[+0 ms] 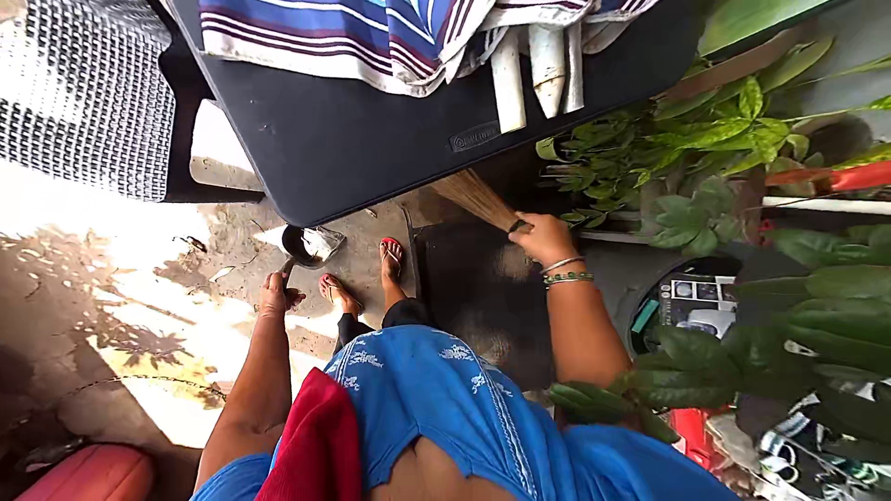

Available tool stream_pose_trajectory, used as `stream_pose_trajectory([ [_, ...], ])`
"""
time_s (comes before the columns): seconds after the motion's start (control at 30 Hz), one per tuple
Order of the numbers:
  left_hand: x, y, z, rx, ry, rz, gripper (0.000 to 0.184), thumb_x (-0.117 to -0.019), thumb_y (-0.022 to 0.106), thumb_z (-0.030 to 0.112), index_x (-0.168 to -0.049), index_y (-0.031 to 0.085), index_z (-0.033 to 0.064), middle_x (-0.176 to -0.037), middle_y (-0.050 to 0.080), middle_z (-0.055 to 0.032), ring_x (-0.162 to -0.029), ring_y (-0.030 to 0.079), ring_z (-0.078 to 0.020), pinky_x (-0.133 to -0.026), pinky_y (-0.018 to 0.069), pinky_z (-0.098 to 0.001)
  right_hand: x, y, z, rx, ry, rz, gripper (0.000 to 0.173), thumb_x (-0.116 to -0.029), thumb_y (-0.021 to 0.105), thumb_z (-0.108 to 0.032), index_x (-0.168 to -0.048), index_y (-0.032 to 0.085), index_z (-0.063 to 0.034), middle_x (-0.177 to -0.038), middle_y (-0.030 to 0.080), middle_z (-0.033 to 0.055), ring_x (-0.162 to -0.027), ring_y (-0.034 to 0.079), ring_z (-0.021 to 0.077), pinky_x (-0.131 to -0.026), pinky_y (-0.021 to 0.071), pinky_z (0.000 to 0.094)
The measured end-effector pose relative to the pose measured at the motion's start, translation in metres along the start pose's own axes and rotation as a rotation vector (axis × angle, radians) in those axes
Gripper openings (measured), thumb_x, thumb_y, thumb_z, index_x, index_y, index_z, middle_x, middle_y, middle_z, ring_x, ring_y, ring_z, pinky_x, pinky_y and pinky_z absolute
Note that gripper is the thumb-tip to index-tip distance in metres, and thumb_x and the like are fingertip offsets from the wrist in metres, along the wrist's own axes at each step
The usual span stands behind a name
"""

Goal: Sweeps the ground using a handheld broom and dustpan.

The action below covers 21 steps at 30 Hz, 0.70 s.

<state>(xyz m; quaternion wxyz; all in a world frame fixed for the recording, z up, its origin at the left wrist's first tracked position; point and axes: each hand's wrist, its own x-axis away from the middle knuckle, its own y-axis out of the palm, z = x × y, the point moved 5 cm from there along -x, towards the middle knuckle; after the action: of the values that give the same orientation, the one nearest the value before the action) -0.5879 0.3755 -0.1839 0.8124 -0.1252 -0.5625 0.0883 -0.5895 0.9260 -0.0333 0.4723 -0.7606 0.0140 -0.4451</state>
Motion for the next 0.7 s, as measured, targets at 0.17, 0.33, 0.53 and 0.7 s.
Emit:
stream_pose_trajectory([
  [0.17, -0.003, 0.000, -0.004, -0.087, -0.020, -0.037, 0.047, -0.1136, 0.027, 0.040, -0.132, 0.052, 0.0048, -0.077, 0.066, -0.0130, -0.054, 0.065, -0.0204, -0.053, 0.0561, -0.0332, -0.036, 0.013, -0.006, 0.027, 0.178, 0.122, 0.050, -0.0905, 0.071, -0.021, -0.135, 0.064, -0.0001, -0.124, 0.066, 0.0328, -0.115, 0.063, 0.0524, -0.095, 0.0472, 0.0724],
  [0.33, -0.008, -0.003, -0.006, -0.111, 0.003, -0.030, 0.049, -0.1134, 0.025, 0.042, -0.128, 0.054, 0.0049, -0.076, 0.068, -0.0134, -0.054, 0.067, -0.0210, -0.052, 0.0558, -0.0330, -0.025, 0.128, -0.100, 0.051, 0.095, -0.105, 0.039, -0.0870, 0.074, -0.023, -0.111, 0.069, 0.0070, -0.113, 0.068, 0.0320, -0.109, 0.066, 0.0489, -0.089, 0.0518, 0.0685],
  [0.53, -0.008, -0.005, -0.003, -0.103, 0.020, -0.053, 0.050, -0.1135, 0.025, 0.041, -0.127, 0.054, 0.0037, -0.078, 0.068, -0.0134, -0.054, 0.066, -0.0213, -0.052, 0.0563, -0.0342, 0.043, 0.168, -0.161, 0.209, -0.151, -0.330, 0.034, -0.0898, 0.070, -0.018, -0.117, 0.068, 0.0020, -0.109, 0.070, 0.0255, -0.106, 0.068, 0.0435, -0.084, 0.0540, 0.0642],
  [0.7, -0.008, -0.009, -0.005, -0.124, 0.025, -0.058, 0.049, -0.1133, 0.025, 0.041, -0.129, 0.054, 0.0040, -0.078, 0.069, -0.0134, -0.054, 0.067, -0.0212, -0.052, 0.0563, -0.0341, 0.038, 0.083, -0.103, 0.071, -0.179, -0.141, 0.047, -0.0913, 0.071, -0.017, -0.138, 0.066, -0.0076, -0.116, 0.072, 0.0245, -0.110, 0.068, 0.0445, -0.093, 0.0506, 0.0677],
])
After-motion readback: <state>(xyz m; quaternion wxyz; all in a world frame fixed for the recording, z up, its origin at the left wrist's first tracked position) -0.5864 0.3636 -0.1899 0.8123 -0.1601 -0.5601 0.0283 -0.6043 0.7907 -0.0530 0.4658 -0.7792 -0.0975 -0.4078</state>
